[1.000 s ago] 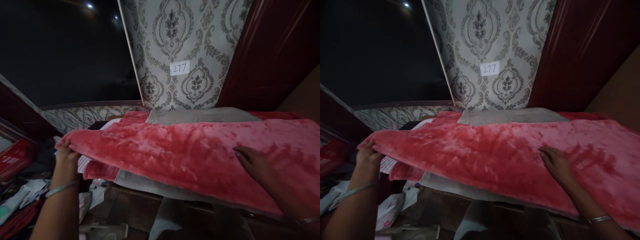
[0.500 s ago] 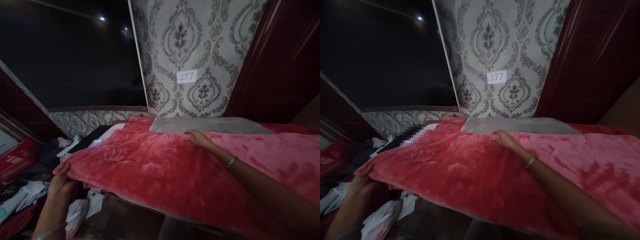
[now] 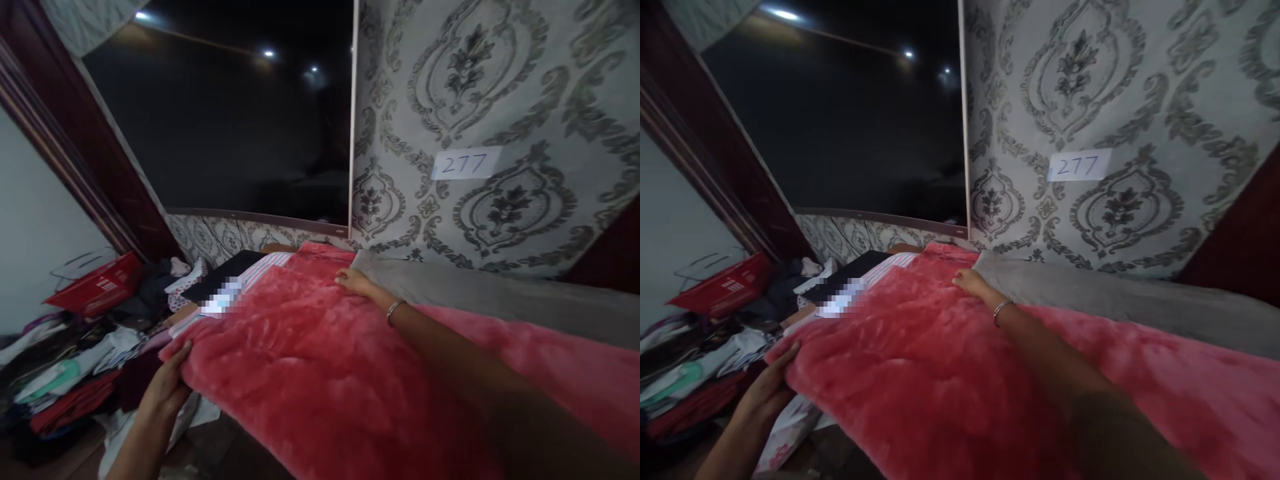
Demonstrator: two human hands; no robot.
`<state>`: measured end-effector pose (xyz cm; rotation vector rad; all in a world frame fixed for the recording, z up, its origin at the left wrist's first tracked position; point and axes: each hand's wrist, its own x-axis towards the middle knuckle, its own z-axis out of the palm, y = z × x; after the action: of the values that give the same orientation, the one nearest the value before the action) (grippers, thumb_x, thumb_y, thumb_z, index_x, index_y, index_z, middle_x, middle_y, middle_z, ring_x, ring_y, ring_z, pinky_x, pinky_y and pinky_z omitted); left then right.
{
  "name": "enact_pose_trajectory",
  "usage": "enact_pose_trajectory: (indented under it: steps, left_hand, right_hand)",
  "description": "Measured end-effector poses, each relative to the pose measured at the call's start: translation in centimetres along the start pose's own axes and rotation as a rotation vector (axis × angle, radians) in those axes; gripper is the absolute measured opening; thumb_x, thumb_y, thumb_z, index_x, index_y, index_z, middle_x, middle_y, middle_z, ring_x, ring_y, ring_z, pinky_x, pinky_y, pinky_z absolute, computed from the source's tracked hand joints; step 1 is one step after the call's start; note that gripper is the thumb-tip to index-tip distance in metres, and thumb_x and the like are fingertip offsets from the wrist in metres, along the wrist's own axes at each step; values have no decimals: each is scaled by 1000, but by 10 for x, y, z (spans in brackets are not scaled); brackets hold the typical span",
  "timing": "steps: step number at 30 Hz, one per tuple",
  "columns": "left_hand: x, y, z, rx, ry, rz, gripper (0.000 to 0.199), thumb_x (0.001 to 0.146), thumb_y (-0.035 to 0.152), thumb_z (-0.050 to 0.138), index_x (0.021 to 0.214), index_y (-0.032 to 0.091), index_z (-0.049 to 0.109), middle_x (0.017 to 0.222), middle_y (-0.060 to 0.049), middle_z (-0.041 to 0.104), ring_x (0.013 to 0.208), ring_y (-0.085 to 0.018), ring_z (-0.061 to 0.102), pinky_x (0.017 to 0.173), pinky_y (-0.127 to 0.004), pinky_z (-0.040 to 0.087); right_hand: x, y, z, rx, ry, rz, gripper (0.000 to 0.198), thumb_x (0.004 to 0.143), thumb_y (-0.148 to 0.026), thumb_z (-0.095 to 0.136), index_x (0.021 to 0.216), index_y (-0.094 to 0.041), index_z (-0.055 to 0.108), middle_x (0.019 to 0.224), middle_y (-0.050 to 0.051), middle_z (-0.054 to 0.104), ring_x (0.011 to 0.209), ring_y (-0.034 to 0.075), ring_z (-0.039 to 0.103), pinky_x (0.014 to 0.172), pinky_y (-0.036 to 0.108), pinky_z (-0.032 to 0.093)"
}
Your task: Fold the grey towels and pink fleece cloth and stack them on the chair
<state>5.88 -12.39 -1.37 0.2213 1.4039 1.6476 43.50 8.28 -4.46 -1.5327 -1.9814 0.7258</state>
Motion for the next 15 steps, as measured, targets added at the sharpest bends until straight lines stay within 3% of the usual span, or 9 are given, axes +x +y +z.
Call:
enact_pose_trajectory:
  steps: [6,12,15]
  left_hand:
    - [3,-9,-5,-51,-10,-31,19,81,3,58,92,12,71,75,-8,75,79,-26,76,75,-37,65]
    - [11,-16,-13,-53,-10,-43,25,79,8,65,103,12,72,83,-11,77,82,-29,77,77,-40,65]
    - [10,-18,-11,-76,-19,-24,25,79,7,64,102,12,73,81,-11,77,84,-29,76,77,-41,65]
  right_hand:
    - [56,-37,53,47,-114,43,26,95,-40,62,97,-14,65,90,1,66,75,13,63,70,30,55]
    - [85,-58,89,90,-116,69,26,87,-38,72,85,-14,65,79,1,65,64,10,56,59,24,49]
    - [92,-64,105,94,-116,77,27,93,-40,65,102,-14,66,95,3,67,77,13,63,69,29,55]
